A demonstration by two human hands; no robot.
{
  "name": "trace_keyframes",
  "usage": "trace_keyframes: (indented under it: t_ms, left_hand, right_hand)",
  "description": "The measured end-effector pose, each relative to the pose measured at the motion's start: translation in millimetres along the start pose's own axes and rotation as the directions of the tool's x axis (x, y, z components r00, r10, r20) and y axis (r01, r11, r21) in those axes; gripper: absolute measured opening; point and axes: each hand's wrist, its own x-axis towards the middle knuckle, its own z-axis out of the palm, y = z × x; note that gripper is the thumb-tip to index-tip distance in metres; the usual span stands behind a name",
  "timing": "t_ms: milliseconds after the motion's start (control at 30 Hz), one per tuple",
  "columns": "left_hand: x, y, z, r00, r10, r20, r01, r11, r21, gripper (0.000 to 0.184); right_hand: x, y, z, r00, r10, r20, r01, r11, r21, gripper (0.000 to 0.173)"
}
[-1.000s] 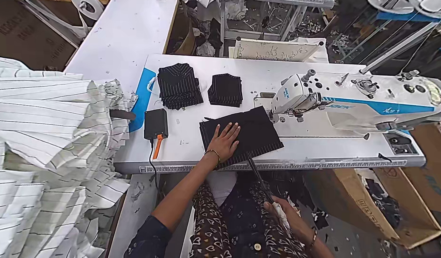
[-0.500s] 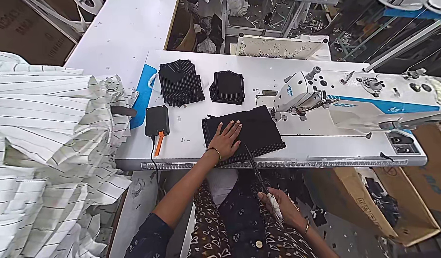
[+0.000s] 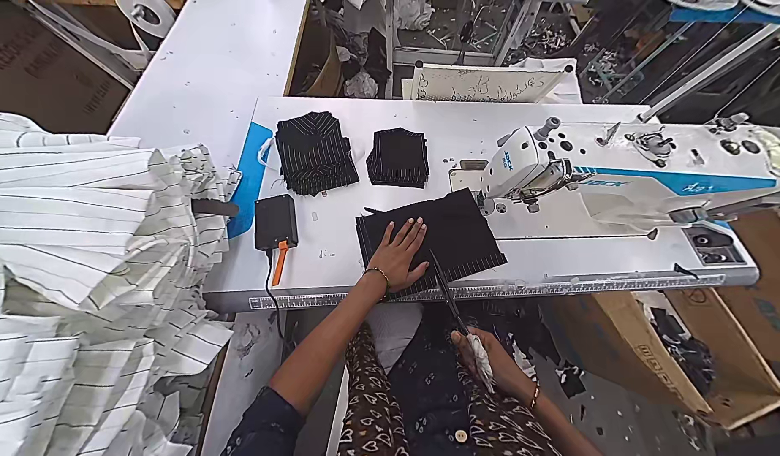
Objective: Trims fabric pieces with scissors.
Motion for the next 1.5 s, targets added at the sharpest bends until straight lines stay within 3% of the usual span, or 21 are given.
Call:
trace_keyframes:
  t_ms: [133, 333, 600, 767, 933, 1200, 1333, 1500]
  left_hand:
    - [-1.6, 0.1, 0.2, 1.000, -0.017, 0.005, 0.017, 1.000, 0.006, 0.086]
    - [-2.0, 1.1, -0.1, 1.000, -0.024, 0.004, 0.024, 1.000, 0.007, 0.089]
    - [-4.4, 1.2, 0.0, 0.997, -0.049, -0.066, 0.045, 0.997, -0.057, 0.098]
    - [-4.6, 0.8, 2.0, 0.993, -0.049, -0.106, 0.040, 0.996, -0.082, 0.097]
    - [-6.8, -1.8, 6.0, 0.975, -0.028, -0.222, -0.001, 0.992, -0.129, 0.091]
    - [-7.9, -2.1, 7.3, 0.968, -0.008, -0.251, -0.025, 0.991, -0.130, 0.083]
    - [-9.8, 0.6, 3.8, 0.983, 0.034, -0.179, -0.054, 0.993, -0.107, 0.078]
    - [-19.3, -5.7, -2.2, 0.980, 0.192, -0.055, -0.196, 0.978, -0.068, 0.058]
  right_hand:
    - [7.1, -5.5, 1.2, 1.000, -0.002, -0.024, -0.001, 0.994, -0.109, 0.036]
    - [6.2, -6.9, 3.2, 1.000, -0.009, -0.024, 0.009, 1.000, -0.025, 0.034]
    - [18.0, -24.7, 7.4, 0.998, -0.011, -0.055, 0.008, 0.998, -0.056, 0.036]
    - [19.1, -27.4, 6.2, 0.999, 0.012, -0.047, -0.009, 0.999, 0.053, 0.033]
    - [28.8, -46.4, 9.1, 0.998, 0.019, -0.052, -0.019, 1.000, -0.003, 0.036]
    - [35.4, -50.6, 4.8, 0.999, -0.014, -0.051, 0.014, 1.000, -0.013, 0.035]
    - [46.8, -63.9, 1.7, 0.999, -0.009, -0.036, 0.007, 0.998, -0.063, 0.035]
    - [32.9, -55.7, -7.6, 0.998, -0.034, -0.061, 0.030, 0.997, -0.067, 0.032]
